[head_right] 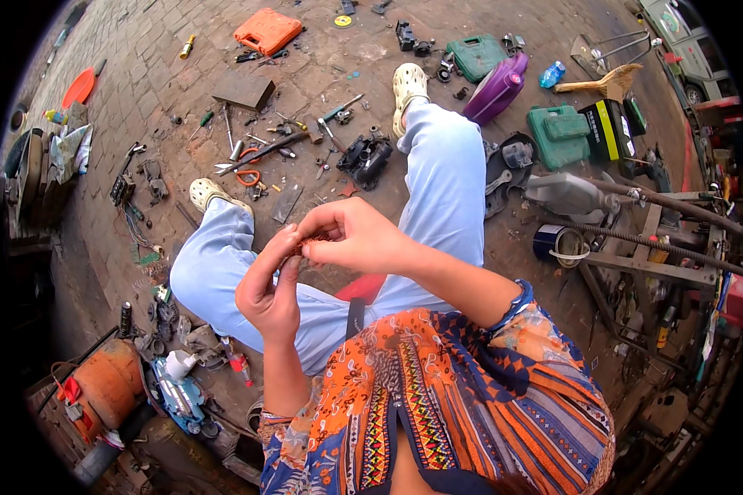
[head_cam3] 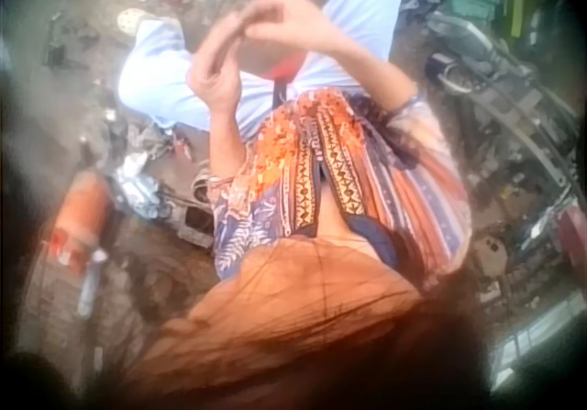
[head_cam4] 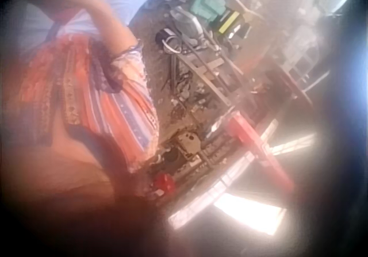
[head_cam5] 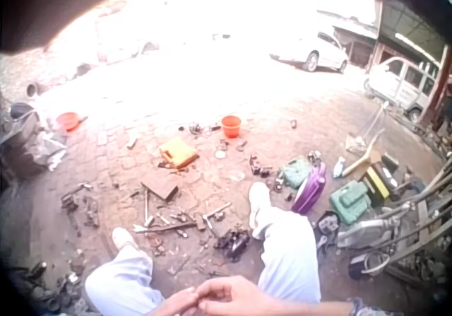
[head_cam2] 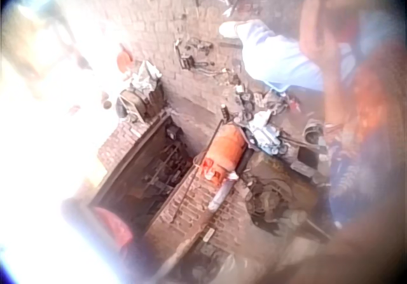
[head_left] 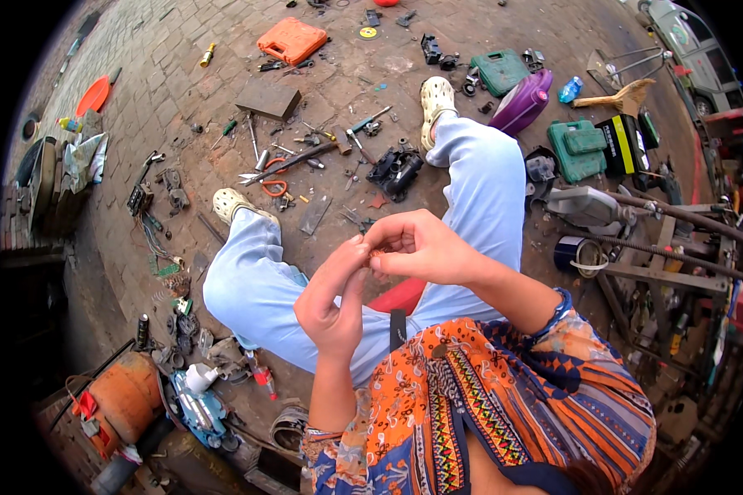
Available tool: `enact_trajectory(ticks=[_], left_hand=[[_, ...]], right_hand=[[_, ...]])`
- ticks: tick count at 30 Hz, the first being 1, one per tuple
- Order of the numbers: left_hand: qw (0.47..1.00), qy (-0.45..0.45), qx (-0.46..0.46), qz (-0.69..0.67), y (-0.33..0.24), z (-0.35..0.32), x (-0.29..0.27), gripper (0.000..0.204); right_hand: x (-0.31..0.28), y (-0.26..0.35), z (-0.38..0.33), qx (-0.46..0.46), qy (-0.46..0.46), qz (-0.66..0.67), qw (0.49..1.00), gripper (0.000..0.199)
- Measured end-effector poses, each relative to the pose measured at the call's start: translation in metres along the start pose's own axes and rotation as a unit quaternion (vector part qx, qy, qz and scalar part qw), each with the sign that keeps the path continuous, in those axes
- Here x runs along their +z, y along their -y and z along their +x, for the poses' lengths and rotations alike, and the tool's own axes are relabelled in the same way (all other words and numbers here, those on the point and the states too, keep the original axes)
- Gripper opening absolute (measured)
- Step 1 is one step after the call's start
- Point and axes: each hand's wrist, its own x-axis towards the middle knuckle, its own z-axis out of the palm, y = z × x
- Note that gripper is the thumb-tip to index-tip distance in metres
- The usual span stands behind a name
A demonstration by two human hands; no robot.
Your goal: The person sits on a low stool and handles small mechanical parts, including a coiled spring and a cylindrical metal component. They pick up, inspect, and attempt to fit the spring into the cylinder, then place the parts back on the floor among other tools and components.
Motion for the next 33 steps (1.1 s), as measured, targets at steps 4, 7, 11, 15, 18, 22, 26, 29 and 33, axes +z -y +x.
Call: enact_trajectory(ticks=[4, 7, 11, 15, 18, 22, 26, 29, 33], left_hand=[[1.000, -0.009, -0.011, 0.014, -0.001, 0.001, 0.002, 0.027], [0.998, -0.039, -0.055, -0.007, -0.001, -0.001, 0.005, 0.025], [0.983, -0.089, -0.136, -0.089, 0.008, -0.007, 0.018, 0.022], [0.963, -0.126, -0.196, -0.135, 0.036, -0.020, 0.029, 0.024], [0.949, -0.155, -0.230, -0.147, 0.057, -0.034, 0.031, 0.022], [0.936, -0.157, -0.264, -0.169, 0.076, -0.041, 0.038, 0.021], [0.921, -0.114, -0.296, -0.227, 0.097, -0.040, 0.030, 0.021], [0.922, -0.089, -0.283, -0.248, 0.093, -0.033, 0.022, 0.023], [0.903, -0.112, -0.268, -0.316, 0.068, -0.024, 0.005, 0.026]], right_hand=[[0.002, -0.001, 0.000, -0.034, -0.027, -0.072, 0.996, 0.020], [0.008, -0.001, -0.001, -0.100, -0.061, -0.218, 0.969, 0.020], [0.007, -0.018, 0.002, -0.162, -0.098, -0.377, 0.907, 0.021], [0.003, -0.050, 0.006, -0.136, -0.145, -0.388, 0.900, 0.021], [0.003, -0.077, 0.012, -0.116, -0.163, -0.365, 0.909, 0.022], [-0.005, -0.102, 0.013, -0.079, -0.181, -0.364, 0.910, 0.020], [-0.014, -0.108, 0.021, 0.012, -0.171, -0.244, 0.954, 0.020], [-0.019, -0.092, 0.026, 0.040, -0.119, -0.209, 0.970, 0.021], [0.014, -0.051, 0.031, 0.028, -0.086, -0.181, 0.979, 0.025]])
